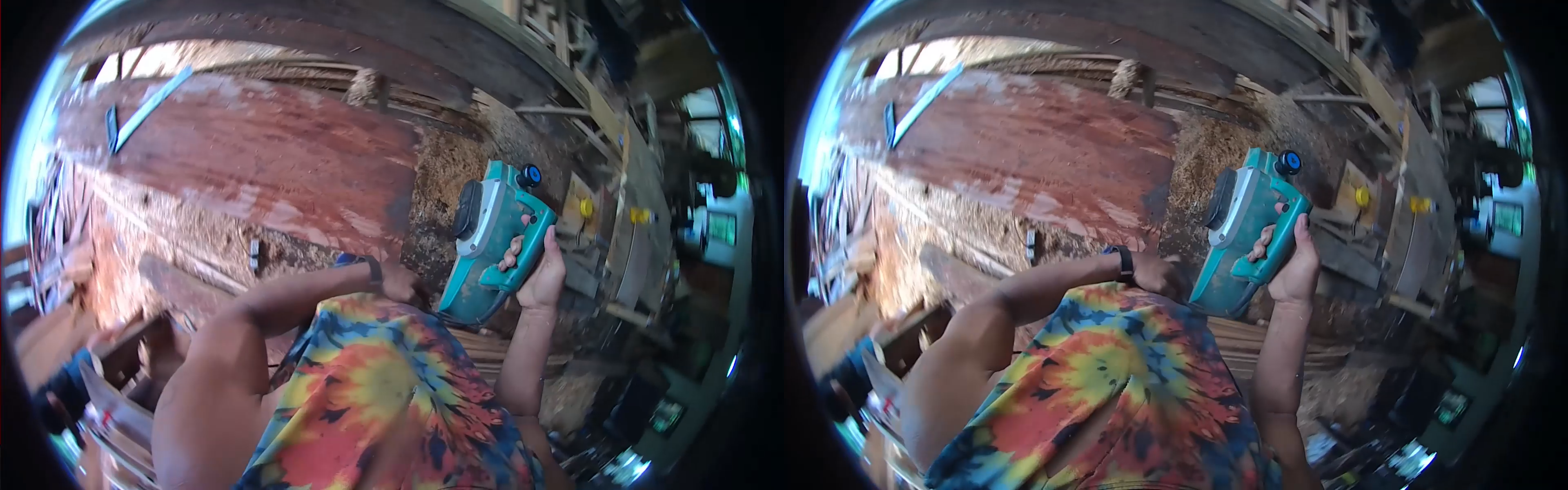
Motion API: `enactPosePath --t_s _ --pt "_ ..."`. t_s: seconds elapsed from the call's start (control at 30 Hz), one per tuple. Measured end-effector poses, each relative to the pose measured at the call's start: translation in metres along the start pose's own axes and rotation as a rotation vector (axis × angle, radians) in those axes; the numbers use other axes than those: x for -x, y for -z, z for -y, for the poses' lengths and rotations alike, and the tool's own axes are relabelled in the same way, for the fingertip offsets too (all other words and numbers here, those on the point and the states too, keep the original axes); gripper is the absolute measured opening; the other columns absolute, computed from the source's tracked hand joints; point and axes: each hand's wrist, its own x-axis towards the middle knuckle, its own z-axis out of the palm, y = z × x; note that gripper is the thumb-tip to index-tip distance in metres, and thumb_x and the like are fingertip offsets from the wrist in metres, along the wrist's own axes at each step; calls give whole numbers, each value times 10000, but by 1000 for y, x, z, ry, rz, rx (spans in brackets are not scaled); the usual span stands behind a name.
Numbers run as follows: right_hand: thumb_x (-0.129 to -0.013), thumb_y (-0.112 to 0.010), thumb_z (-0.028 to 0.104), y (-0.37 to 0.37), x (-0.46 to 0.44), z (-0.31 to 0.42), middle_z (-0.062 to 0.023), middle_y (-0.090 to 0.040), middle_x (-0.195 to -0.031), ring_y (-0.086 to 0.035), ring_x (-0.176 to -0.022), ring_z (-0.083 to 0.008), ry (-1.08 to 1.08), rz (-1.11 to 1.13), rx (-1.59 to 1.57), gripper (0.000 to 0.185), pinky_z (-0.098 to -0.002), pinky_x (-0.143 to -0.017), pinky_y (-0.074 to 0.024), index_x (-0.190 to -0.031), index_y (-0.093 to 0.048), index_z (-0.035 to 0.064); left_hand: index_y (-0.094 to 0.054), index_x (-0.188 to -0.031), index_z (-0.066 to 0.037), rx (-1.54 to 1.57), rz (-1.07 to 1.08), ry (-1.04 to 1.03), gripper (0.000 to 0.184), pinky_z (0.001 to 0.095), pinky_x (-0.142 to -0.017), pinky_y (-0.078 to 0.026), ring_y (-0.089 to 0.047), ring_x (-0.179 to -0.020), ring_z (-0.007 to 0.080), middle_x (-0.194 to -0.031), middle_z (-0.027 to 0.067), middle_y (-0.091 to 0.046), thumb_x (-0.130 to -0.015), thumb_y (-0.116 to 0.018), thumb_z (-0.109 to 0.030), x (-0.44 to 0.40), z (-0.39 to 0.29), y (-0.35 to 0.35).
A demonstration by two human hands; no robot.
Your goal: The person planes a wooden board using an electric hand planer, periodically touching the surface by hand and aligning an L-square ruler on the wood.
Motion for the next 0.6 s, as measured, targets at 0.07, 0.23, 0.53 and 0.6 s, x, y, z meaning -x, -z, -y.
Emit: enactPosePath --t_s 0.07,0.23,0.53,0.6 --pt "-1050 -498 464 -3 -24 5 -85 -553 -738 -560 -558 -196 -56 104 97 525 -353 -544 -496 -1320 -504 14 -700 -1143 9 -57 -150 -13 365 422 -951 -473 -641 -1087 323 -1146 205 -693 -938 -632 -285 -3 18 -5" --pt "-1059 -481 476 -2 -75 -1 -55 -546 -702 -510 -510 -132 -84 497 573 506 -288 -486 -451 -1249 -538 10 -687 -1145 2 46 -579 310 474 454 -956 -474 -646 -1088 403 -1138 235 -697 -914 -617 -406 30 -36 -28" --pt "-978 -641 478 22 -95 -12 34 -519 -676 -488 -537 -47 -230 1115 997 453 -211 -468 -418 -1147 -576 62 -736 -974 -111 -30 -1036 1187 437 554 -888 -481 -678 -1059 336 -1033 159 -722 -794 -750 -510 13 37 -190" --pt "-1002 -599 459 32 -89 -22 9 -535 -689 -505 -531 -68 -277 1181 1019 437 -223 -463 -422 -1121 -560 41 -726 -942 -84 62 -1144 1304 408 517 -830 -526 -696 -1008 341 -985 172 -731 -785 -766 -458 -8 63 -227"
